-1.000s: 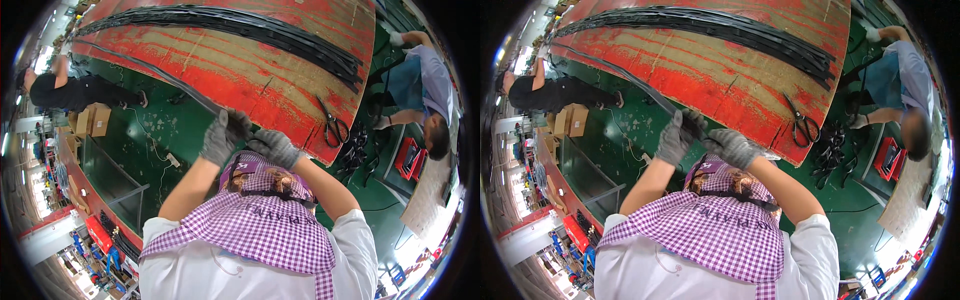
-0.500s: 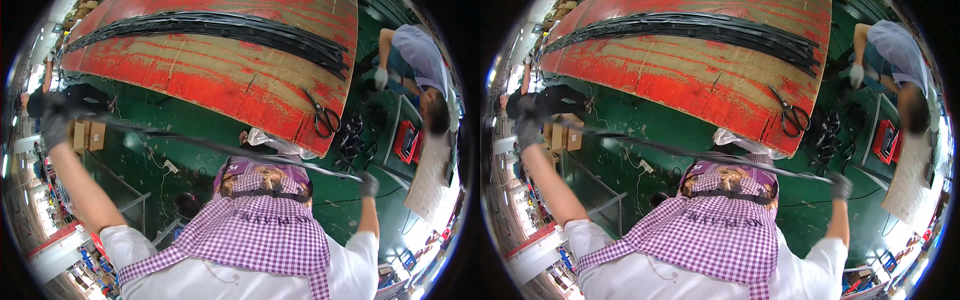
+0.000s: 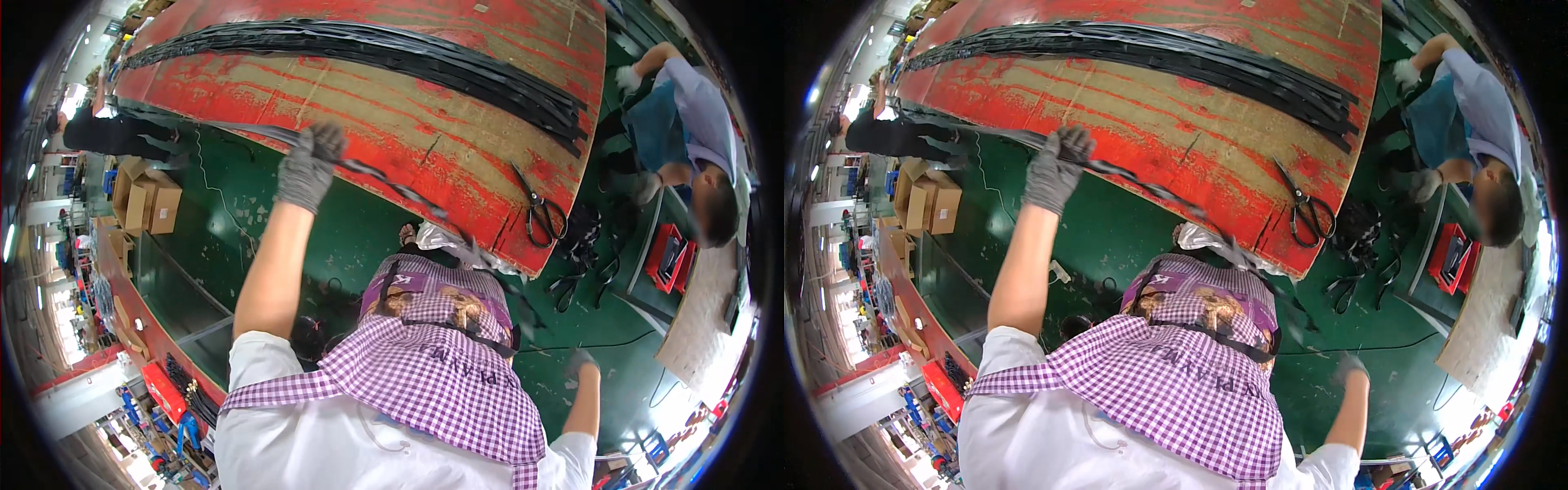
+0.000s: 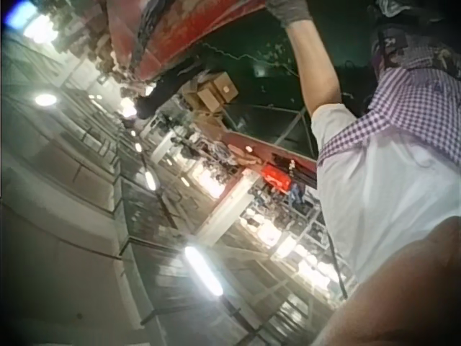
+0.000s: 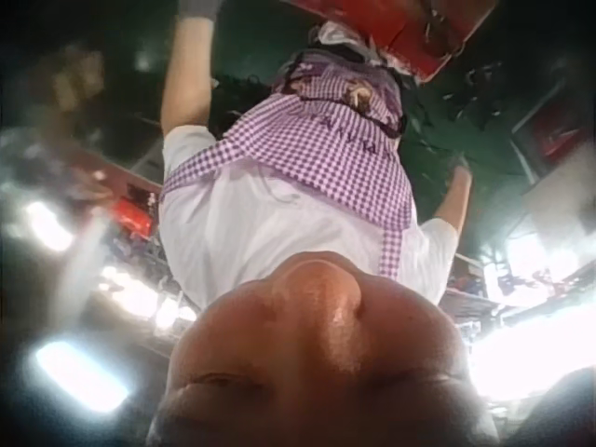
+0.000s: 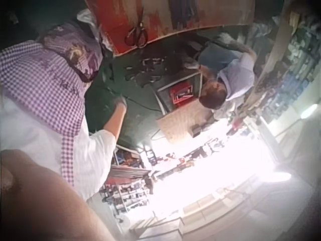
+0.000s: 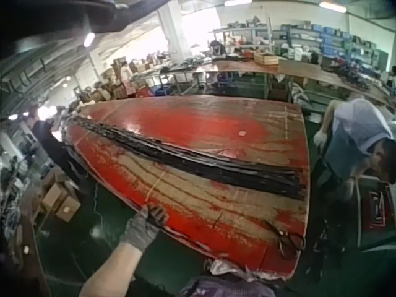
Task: The person measures and cuts long black rubber strips or cables on a red workbench using shears. They repeatedly pull the material from a pile, align it, cut it to a specific length, and place the cut pieces into a blue bin. Other workers are visible in the background performing similar tasks.
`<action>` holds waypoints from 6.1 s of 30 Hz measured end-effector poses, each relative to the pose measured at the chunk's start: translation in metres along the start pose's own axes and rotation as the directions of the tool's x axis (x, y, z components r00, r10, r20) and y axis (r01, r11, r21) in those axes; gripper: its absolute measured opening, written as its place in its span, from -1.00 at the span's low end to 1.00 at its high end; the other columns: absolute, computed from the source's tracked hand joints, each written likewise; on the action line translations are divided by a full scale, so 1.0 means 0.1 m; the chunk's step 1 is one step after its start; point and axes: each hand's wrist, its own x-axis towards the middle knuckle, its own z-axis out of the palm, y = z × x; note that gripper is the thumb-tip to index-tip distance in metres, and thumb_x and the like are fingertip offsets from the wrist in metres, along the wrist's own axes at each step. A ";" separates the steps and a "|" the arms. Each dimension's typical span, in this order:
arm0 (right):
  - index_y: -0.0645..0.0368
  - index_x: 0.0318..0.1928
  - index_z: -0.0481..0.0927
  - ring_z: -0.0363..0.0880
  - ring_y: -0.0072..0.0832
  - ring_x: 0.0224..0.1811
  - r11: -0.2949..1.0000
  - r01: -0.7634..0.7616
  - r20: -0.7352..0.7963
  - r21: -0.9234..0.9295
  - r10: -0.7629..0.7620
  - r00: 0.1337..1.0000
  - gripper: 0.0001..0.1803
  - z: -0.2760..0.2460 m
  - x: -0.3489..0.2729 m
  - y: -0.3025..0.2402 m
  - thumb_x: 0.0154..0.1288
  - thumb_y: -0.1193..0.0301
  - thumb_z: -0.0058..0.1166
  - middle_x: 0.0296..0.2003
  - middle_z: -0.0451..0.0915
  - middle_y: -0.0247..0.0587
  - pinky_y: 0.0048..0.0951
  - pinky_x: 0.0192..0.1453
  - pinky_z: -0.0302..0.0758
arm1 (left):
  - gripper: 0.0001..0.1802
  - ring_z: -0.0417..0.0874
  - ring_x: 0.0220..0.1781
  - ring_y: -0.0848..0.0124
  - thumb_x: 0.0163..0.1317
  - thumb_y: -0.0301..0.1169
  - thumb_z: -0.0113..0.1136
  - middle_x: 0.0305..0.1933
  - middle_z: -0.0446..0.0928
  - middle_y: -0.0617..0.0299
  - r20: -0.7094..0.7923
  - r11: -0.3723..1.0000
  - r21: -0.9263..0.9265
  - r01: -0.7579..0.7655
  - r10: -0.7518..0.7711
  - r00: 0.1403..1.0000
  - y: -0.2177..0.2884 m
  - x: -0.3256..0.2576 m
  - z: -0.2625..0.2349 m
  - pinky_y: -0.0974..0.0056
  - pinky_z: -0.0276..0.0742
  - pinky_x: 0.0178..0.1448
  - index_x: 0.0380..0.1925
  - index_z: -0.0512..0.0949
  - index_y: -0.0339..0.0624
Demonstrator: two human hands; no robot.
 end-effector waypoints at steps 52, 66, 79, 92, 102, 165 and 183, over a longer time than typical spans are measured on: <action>0.19 -0.47 0.48 0.33 -0.65 -0.65 -0.133 0.502 -0.369 0.854 -0.835 0.407 -0.65 -2.57 -0.42 -2.66 0.08 0.13 0.10 -0.68 0.40 -0.41 -0.59 -0.56 0.28 | -0.69 0.53 -0.24 0.17 0.24 -0.23 -0.14 -0.32 0.50 0.06 0.059 0.958 -0.174 0.229 -0.222 0.973 -1.16 -0.48 1.06 0.02 0.46 -0.01 -0.28 0.40 -0.28; 0.35 -0.46 0.52 0.42 -0.52 -0.64 0.166 0.455 -0.116 0.875 -0.839 0.531 -0.64 -1.57 -0.46 -0.84 -0.02 0.23 0.20 -0.64 0.49 -0.21 -0.51 -0.55 0.34 | -0.81 0.45 -0.39 0.42 0.15 -0.28 0.02 -0.46 0.42 0.28 -0.093 0.858 0.080 -0.507 0.513 0.853 0.77 -0.36 0.66 0.31 0.47 -0.22 -0.33 0.43 -0.15; 0.19 -0.46 0.46 0.31 -0.54 -0.80 -0.031 0.324 -0.315 0.946 -0.336 0.888 -0.72 -0.73 0.25 0.45 0.08 0.21 0.10 -0.80 0.35 -0.34 -0.51 -0.69 0.30 | -0.77 0.56 -0.24 0.16 0.19 -0.29 -0.07 -0.28 0.50 0.03 -0.013 0.963 -0.180 0.198 -0.204 0.979 -1.12 0.39 0.54 0.00 0.52 -0.12 -0.29 0.40 -0.24; 0.16 0.01 0.37 0.42 -0.23 -0.02 0.918 0.302 -0.407 0.256 -0.181 0.895 -0.36 -0.89 0.77 0.04 -0.19 0.31 0.21 -0.10 0.47 -0.01 -0.35 0.03 0.36 | -0.83 0.57 -0.26 0.17 0.21 -0.36 -0.09 -0.31 0.51 0.06 -0.115 0.792 -0.340 0.507 -0.571 0.813 -2.84 -0.21 0.73 -0.01 0.52 -0.12 -0.29 0.39 -0.23; 0.27 -0.05 0.41 0.47 -0.51 -0.21 0.050 0.661 -0.452 0.748 -0.692 0.563 -0.56 -1.91 0.52 -1.59 0.02 0.43 0.16 -0.22 0.52 -0.27 -0.41 -0.15 0.43 | -0.83 0.57 -0.22 0.24 0.21 -0.35 -0.07 -0.28 0.54 0.09 0.084 0.717 -0.327 0.615 -0.626 0.775 -3.15 -0.45 0.96 0.07 0.53 -0.12 -0.30 0.44 -0.18; 0.09 0.17 0.10 0.31 -0.12 0.05 0.819 0.524 -0.737 0.232 -0.204 0.644 -0.23 -1.74 1.62 -1.22 -0.10 0.35 0.12 -0.03 0.35 -0.02 -0.29 0.11 0.28 | -0.63 0.51 -0.17 0.15 0.01 -0.09 0.09 -0.25 0.53 0.10 -0.012 -0.315 0.653 -0.689 -0.913 0.407 -3.74 0.45 0.94 0.16 0.37 -0.09 -0.22 0.52 -0.02; 0.08 -0.04 0.30 0.35 -0.64 -0.50 -0.107 0.508 -0.488 0.855 0.167 0.857 -0.58 -0.05 0.31 -1.08 0.05 0.50 0.06 -0.47 0.38 -0.41 -0.59 -0.35 0.38 | -0.69 0.55 -0.28 0.25 -0.21 -0.30 0.23 -0.37 0.55 0.17 -0.052 -0.096 0.452 -0.887 -0.995 0.081 -4.15 0.55 1.38 0.19 0.43 -0.22 -0.34 0.55 0.00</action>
